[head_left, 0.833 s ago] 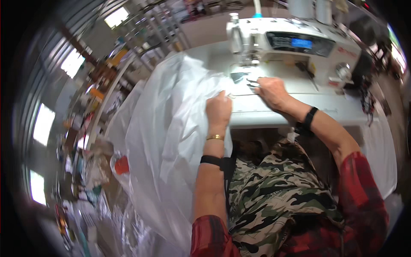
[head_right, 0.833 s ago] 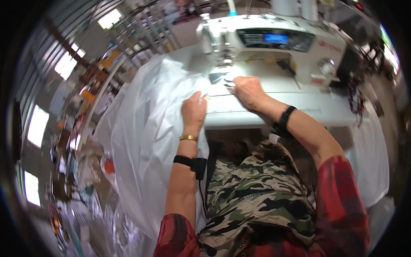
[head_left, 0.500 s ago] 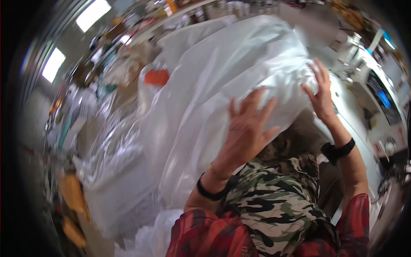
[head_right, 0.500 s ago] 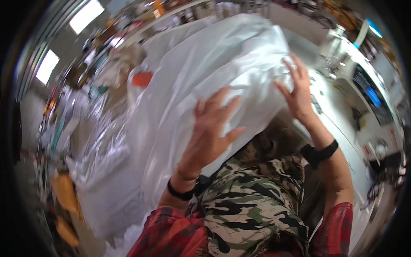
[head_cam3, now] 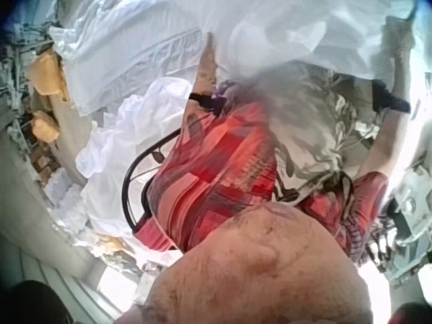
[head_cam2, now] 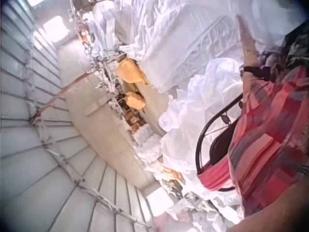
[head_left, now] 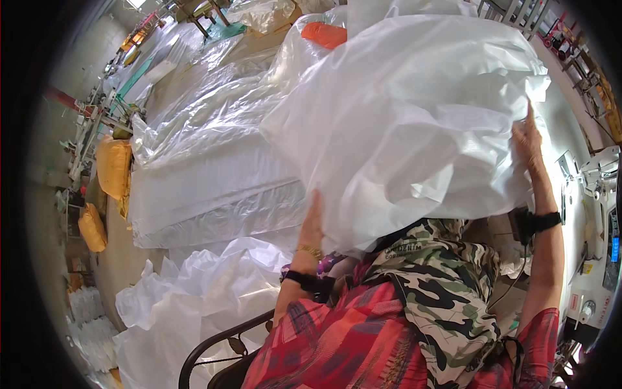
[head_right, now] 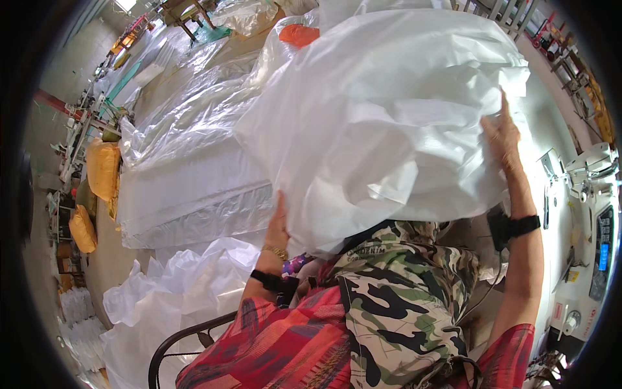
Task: Sewing together large sheets of white plastic using an industrial sewing machine.
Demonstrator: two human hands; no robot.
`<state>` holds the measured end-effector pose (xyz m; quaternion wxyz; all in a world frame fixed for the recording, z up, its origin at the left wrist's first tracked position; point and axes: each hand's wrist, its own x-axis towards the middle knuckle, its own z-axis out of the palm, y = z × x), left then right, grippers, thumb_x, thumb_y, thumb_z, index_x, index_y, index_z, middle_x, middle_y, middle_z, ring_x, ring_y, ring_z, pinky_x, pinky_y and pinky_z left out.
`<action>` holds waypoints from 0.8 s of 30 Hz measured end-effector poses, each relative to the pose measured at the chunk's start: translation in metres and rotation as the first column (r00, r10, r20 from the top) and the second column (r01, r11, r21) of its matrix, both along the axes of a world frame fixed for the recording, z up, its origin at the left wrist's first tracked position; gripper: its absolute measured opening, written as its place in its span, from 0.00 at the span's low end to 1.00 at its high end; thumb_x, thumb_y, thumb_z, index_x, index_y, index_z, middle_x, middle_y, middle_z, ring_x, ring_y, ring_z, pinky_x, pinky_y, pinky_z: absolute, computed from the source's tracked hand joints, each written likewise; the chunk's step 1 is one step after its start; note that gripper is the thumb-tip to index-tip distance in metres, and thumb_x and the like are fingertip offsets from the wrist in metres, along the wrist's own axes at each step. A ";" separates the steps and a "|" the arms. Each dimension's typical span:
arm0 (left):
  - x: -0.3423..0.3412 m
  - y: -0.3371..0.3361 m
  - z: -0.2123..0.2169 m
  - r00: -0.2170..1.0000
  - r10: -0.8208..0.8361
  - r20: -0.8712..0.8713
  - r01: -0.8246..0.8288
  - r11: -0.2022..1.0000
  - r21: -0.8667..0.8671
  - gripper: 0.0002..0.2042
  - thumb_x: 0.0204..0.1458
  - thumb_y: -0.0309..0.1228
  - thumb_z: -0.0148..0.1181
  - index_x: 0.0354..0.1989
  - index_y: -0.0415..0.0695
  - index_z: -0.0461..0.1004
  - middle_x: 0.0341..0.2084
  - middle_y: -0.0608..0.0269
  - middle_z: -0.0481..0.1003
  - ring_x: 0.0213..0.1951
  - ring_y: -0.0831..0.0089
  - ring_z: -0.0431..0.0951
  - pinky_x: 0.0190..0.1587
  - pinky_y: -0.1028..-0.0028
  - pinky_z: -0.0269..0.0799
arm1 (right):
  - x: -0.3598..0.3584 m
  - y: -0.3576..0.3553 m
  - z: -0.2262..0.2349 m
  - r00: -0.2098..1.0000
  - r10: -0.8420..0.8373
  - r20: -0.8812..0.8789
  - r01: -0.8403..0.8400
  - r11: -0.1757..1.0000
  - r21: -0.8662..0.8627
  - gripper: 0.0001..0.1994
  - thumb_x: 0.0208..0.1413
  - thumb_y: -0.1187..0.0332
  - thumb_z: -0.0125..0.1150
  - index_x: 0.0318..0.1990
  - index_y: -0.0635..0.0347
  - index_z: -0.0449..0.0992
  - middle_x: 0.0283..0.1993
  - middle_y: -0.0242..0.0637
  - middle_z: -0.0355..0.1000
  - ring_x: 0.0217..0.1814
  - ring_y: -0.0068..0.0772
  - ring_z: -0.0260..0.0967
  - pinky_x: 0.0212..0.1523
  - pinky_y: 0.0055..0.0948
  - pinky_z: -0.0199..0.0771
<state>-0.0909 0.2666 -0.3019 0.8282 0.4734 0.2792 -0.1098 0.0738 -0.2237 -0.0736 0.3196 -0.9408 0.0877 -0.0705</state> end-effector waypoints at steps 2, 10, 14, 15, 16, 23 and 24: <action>0.020 -0.055 0.048 1.000 -0.015 0.024 0.019 0.981 -0.192 0.30 0.60 0.56 0.52 0.56 0.40 0.70 0.46 0.58 0.77 0.44 0.72 0.80 0.45 0.72 0.78 | -0.019 0.020 -0.025 0.968 0.156 0.197 -0.141 0.986 -0.090 0.46 0.45 0.64 0.68 0.72 0.57 0.51 0.51 0.51 0.70 0.53 0.51 0.67 0.56 0.47 0.64; 0.076 -0.168 0.113 0.871 -0.276 0.407 0.338 0.937 -0.087 0.14 0.61 0.37 0.57 0.41 0.37 0.79 0.28 0.62 0.79 0.30 0.72 0.80 0.35 0.73 0.77 | -0.131 0.173 -0.029 0.650 0.716 -0.257 -0.755 0.648 -0.102 0.15 0.55 0.64 0.54 0.47 0.62 0.74 0.48 0.52 0.72 0.54 0.53 0.68 0.53 0.45 0.70; 0.071 -0.178 0.114 0.789 -0.504 0.352 0.438 0.863 0.253 0.15 0.63 0.36 0.52 0.42 0.36 0.79 0.38 0.62 0.79 0.41 0.72 0.79 0.47 0.75 0.75 | -0.142 0.151 -0.033 0.609 0.750 -0.259 -0.792 0.589 -0.160 0.14 0.56 0.64 0.54 0.46 0.60 0.75 0.48 0.51 0.72 0.53 0.53 0.68 0.53 0.45 0.68; 0.074 -0.181 0.084 0.742 -0.385 0.550 0.325 0.923 0.208 0.16 0.62 0.38 0.53 0.45 0.37 0.78 0.42 0.58 0.79 0.44 0.71 0.78 0.48 0.72 0.75 | -0.146 0.146 -0.028 0.552 0.809 -0.202 -0.830 0.510 -0.226 0.14 0.56 0.64 0.55 0.46 0.60 0.76 0.46 0.51 0.73 0.53 0.53 0.69 0.53 0.46 0.68; 0.088 -0.175 0.052 0.838 -0.237 0.492 0.293 0.955 -0.039 0.18 0.63 0.39 0.50 0.50 0.37 0.75 0.46 0.56 0.77 0.44 0.69 0.79 0.45 0.73 0.76 | -0.153 0.143 -0.009 0.540 0.825 -0.166 -0.834 0.497 -0.240 0.16 0.58 0.61 0.56 0.48 0.60 0.77 0.49 0.51 0.73 0.56 0.52 0.68 0.57 0.42 0.66; 0.040 -0.142 0.090 0.896 -0.255 0.364 0.321 0.938 -0.133 0.25 0.65 0.43 0.40 0.60 0.35 0.67 0.56 0.50 0.69 0.47 0.62 0.77 0.47 0.70 0.77 | -0.152 0.071 0.046 0.718 0.630 0.296 -0.665 0.747 0.023 0.18 0.60 0.63 0.58 0.55 0.61 0.74 0.51 0.49 0.75 0.52 0.51 0.73 0.52 0.40 0.74; 0.035 -0.142 0.097 0.888 -0.286 0.361 0.332 0.940 -0.074 0.25 0.65 0.43 0.40 0.60 0.35 0.67 0.56 0.50 0.69 0.47 0.62 0.77 0.47 0.70 0.77 | -0.153 0.055 0.047 0.771 0.596 0.224 -0.603 0.796 -0.045 0.16 0.60 0.62 0.57 0.52 0.60 0.76 0.48 0.49 0.77 0.49 0.50 0.75 0.49 0.40 0.75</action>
